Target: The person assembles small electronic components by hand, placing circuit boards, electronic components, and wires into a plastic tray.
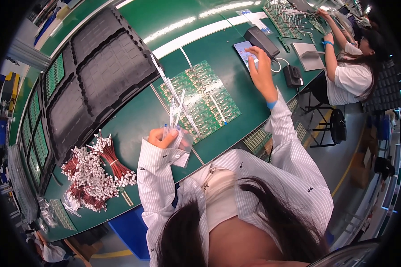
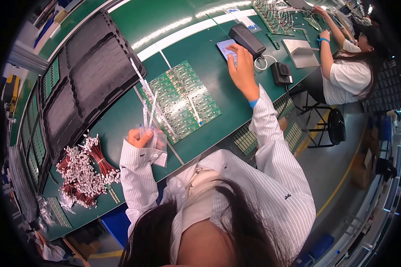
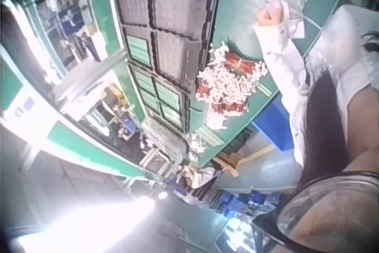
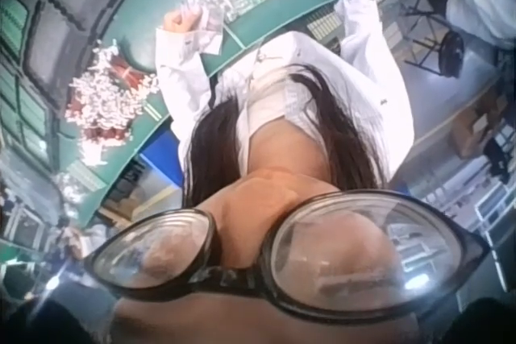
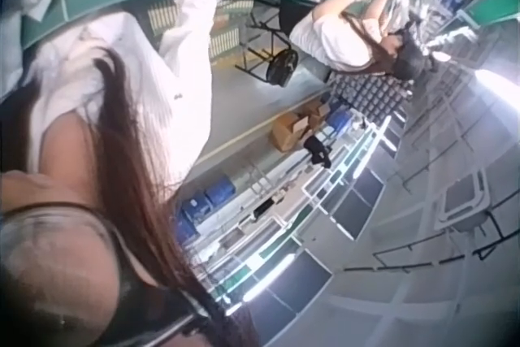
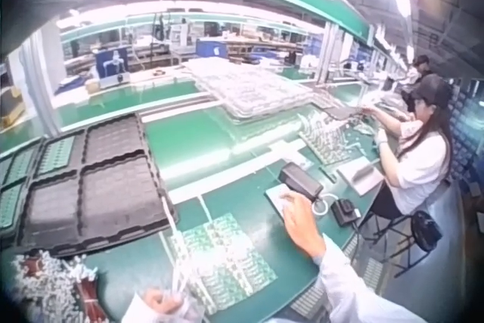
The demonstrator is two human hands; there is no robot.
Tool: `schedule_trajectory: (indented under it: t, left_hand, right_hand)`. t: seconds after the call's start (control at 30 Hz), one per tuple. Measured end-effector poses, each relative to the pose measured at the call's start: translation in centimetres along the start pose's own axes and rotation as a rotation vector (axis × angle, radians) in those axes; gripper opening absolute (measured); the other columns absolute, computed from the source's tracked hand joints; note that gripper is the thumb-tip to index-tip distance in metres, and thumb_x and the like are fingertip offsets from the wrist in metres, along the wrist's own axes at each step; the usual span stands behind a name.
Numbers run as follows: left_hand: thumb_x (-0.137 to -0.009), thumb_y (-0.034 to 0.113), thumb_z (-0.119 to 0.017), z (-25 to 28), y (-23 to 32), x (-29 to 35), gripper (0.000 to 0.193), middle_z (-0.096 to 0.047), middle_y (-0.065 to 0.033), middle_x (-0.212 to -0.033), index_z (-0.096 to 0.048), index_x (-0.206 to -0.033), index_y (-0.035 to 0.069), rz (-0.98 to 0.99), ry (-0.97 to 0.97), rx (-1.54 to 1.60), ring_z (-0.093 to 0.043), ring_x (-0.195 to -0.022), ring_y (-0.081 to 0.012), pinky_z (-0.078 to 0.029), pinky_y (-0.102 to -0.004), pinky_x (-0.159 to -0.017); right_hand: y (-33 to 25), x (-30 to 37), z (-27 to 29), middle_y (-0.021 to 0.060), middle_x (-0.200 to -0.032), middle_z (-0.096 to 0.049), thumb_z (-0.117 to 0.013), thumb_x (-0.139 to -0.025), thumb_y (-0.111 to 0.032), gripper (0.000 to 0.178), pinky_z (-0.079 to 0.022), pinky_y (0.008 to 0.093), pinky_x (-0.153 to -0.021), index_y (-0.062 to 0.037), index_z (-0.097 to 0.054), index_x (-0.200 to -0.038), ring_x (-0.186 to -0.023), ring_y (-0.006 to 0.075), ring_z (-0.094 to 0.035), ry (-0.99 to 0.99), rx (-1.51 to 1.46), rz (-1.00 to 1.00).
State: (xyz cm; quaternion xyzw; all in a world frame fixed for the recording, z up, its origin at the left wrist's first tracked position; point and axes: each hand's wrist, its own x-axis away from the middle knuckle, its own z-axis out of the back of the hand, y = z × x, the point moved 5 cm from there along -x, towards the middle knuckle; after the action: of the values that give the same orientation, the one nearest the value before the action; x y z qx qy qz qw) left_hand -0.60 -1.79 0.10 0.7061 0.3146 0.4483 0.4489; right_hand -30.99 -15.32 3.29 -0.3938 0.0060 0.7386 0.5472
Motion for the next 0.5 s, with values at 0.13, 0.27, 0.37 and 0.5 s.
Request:
schedule_trajectory:
  t: [0.13, 0.27, 0.37, 0.5]
  left_hand:
    - [-0.085, 0.027, -0.050, -0.4, 0.0, 0.1, 0.034, -0.062, -0.0121, -0.069, -0.057, -0.094, -0.005, 0.024, -0.012, 0.028, -0.059, -0.059, -0.0154, -0.048, -0.0259, -0.055]
    - [-0.086, 0.027, -0.050, -0.7, 0.0, 0.1, 0.034, -0.063, -0.0104, -0.074, -0.059, -0.096, -0.005, 0.081, -0.102, 0.013, -0.059, -0.066, -0.0145, -0.047, -0.0249, -0.061]
    - [-0.086, 0.026, -0.050, -1.1, 0.3, 0.2, 0.034, -0.063, -0.0097, -0.073, -0.059, -0.094, -0.005, 0.068, -0.135, -0.050, -0.059, -0.067, -0.0140, -0.046, -0.0248, -0.062]
    - [-0.084, 0.027, -0.051, -1.4, 0.5, 0.4, 0.035, -0.062, -0.0115, -0.070, -0.057, -0.093, -0.006, 0.051, -0.112, -0.056, -0.059, -0.064, -0.0157, -0.047, -0.0260, -0.060]
  right_hand:
    - [-6.6, 1.8, 1.7, 0.0077, -0.089, -0.060, -0.052, -0.082, -0.010, 0.022, -0.043, 0.0285, -0.065, -0.0013, -0.049, -0.102, -0.070, 0.0166, -0.056, -0.193, -0.565, -0.098]
    - [-13.2, 2.0, 1.7, 0.0064, -0.080, -0.059, -0.055, -0.081, -0.011, 0.018, -0.042, 0.0239, -0.054, -0.0004, -0.054, -0.096, -0.059, 0.0111, -0.054, -0.344, -0.767, -0.081]
    - [-15.2, 2.0, 0.4, 0.0068, -0.076, -0.057, -0.055, -0.080, -0.006, 0.016, -0.043, 0.0210, -0.056, 0.0015, -0.055, -0.095, -0.066, 0.0079, -0.053, -0.537, -0.809, -0.245]
    - [-15.7, 2.0, 0.0, 0.0059, -0.074, -0.058, -0.059, -0.077, -0.006, 0.012, -0.043, 0.0221, -0.056, 0.0012, -0.058, -0.087, -0.064, 0.0089, -0.053, -0.573, -0.789, -0.118]
